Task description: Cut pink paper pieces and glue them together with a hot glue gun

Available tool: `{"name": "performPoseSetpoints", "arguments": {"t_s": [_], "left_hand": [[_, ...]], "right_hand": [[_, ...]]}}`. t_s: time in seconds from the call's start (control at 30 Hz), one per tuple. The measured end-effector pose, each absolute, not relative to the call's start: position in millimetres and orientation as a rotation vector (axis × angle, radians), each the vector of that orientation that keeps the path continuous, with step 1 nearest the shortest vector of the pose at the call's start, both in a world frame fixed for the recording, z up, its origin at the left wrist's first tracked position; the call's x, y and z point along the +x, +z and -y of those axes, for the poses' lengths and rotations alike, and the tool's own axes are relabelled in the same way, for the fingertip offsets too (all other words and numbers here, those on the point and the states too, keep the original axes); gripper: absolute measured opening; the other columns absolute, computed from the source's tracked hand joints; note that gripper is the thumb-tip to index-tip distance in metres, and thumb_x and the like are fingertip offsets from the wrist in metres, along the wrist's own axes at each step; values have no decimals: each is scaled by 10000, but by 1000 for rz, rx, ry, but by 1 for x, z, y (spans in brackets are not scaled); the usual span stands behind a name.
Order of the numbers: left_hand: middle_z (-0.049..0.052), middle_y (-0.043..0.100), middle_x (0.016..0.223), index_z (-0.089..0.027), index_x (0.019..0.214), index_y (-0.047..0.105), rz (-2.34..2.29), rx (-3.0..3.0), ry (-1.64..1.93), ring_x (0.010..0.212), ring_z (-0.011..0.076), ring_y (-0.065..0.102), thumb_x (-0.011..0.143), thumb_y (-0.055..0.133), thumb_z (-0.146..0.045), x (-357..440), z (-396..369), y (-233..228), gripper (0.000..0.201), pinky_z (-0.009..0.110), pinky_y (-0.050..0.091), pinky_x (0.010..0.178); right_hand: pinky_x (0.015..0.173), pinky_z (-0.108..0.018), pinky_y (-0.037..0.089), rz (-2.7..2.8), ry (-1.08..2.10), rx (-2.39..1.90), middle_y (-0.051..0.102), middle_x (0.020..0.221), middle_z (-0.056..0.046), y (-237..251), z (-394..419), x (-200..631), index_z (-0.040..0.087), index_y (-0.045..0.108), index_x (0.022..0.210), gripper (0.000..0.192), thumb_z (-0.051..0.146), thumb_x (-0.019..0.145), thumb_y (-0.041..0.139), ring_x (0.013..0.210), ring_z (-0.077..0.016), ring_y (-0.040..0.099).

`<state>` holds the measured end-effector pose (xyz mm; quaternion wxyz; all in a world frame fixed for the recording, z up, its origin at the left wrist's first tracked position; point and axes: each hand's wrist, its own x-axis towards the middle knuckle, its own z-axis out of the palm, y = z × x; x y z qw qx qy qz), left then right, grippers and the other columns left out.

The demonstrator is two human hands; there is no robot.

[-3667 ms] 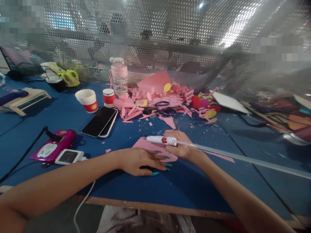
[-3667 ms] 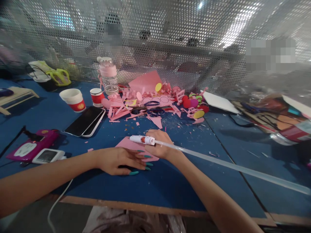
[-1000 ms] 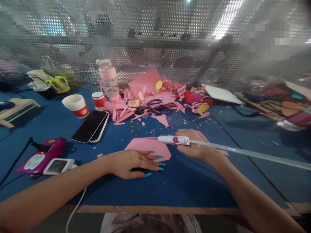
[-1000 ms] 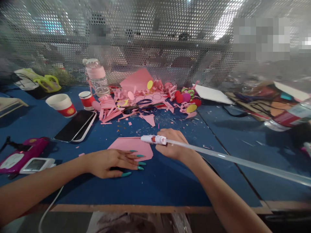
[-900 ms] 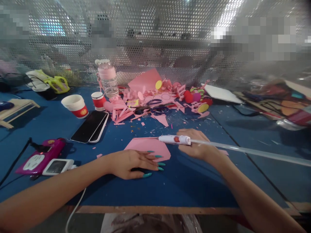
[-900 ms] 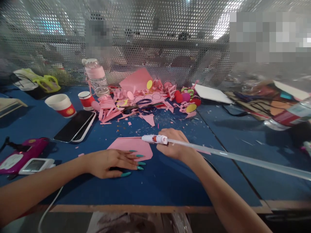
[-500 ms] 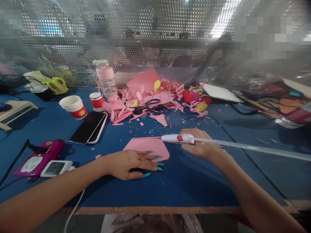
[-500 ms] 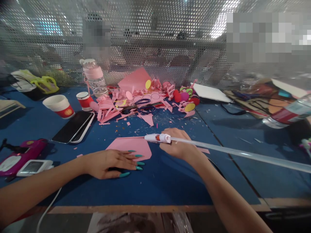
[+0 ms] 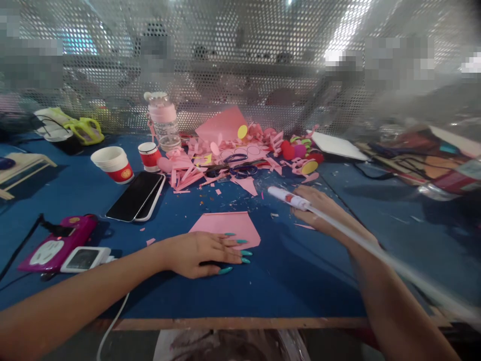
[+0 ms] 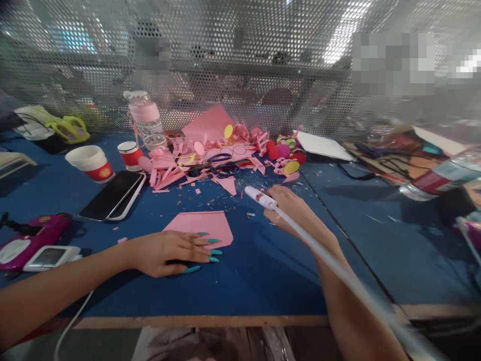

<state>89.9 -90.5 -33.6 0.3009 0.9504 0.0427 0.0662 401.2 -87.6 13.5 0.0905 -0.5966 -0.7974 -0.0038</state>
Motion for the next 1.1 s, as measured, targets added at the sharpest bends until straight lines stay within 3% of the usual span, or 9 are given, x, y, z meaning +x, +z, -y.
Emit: {"name": "performPoseSetpoints", "arguments": {"t_s": [0.07,0.2,0.37,0.47,0.53,0.63,0.7,0.83,1.1], "left_hand": [[57,472,1381,-191,1352,438,-80,2562,209,1356,179,304,908,398,-216,90,91,-34,446,370,222,1144],[87,546,1311,-164,1297,493,-44,2644,350,1329,197,359,901,408,-190,89,92,-36,406,392,240,1138],[85,675,1118,-182,1168,561,-143,2623,763,1110,188,594,873,452,-200,85,95,-36,315,324,467,972],[100,646,1163,-196,1257,457,-496,2633,1025,1115,204,588,879,460,-228,85,96,-40,380,370,465,966],[156,577,1254,-170,1376,272,-795,2609,1081,1190,229,533,897,460,-278,87,95,-44,526,420,430,999],[233,464,1350,-122,1433,-8,-924,2603,943,1288,262,421,889,483,-401,90,92,-52,784,461,395,1023],[251,428,1372,-108,1429,-84,-930,2613,818,1329,280,350,868,501,-462,92,91,-56,885,481,372,1035],[254,433,1367,-89,1427,-97,-1003,2562,606,1355,303,286,819,551,-514,93,91,-57,986,502,354,1038],[206,464,1362,-115,1434,-107,-1036,2498,521,1351,265,306,831,521,-508,93,91,-53,954,462,366,1029]], "right_hand": [[792,-375,399,2384,-108,-1878,549,953,-172,6,82,402,154,455,838,66,174,788,418,906,-272,498],[780,-465,407,2276,-271,-2106,489,1033,-212,-11,72,399,115,482,905,190,190,732,460,980,-359,457],[811,-551,401,1998,-334,-2006,480,1086,-236,-15,73,386,75,483,1042,342,135,708,446,1049,-397,430],[945,-583,340,1995,-273,-1694,509,1152,-210,-14,81,370,88,442,1173,479,99,694,442,1127,-372,432],[1013,-569,312,2154,-102,-1428,476,1280,-170,-16,90,355,144,347,1309,634,71,683,420,1223,-332,404],[1081,-542,265,2389,164,-1215,333,1441,-171,-26,102,332,146,143,1434,814,46,666,390,1350,-283,292],[1100,-521,253,2460,253,-1191,258,1483,-195,-33,107,320,110,73,1452,860,39,655,387,1371,-271,259],[1104,-522,261,2511,300,-1226,334,1437,-242,-42,109,309,29,58,1447,876,48,643,404,1371,-282,254],[1110,-545,235,2515,340,-1288,420,1370,-274,-45,107,304,-13,-41,1435,955,61,612,437,1330,-288,336]]}}
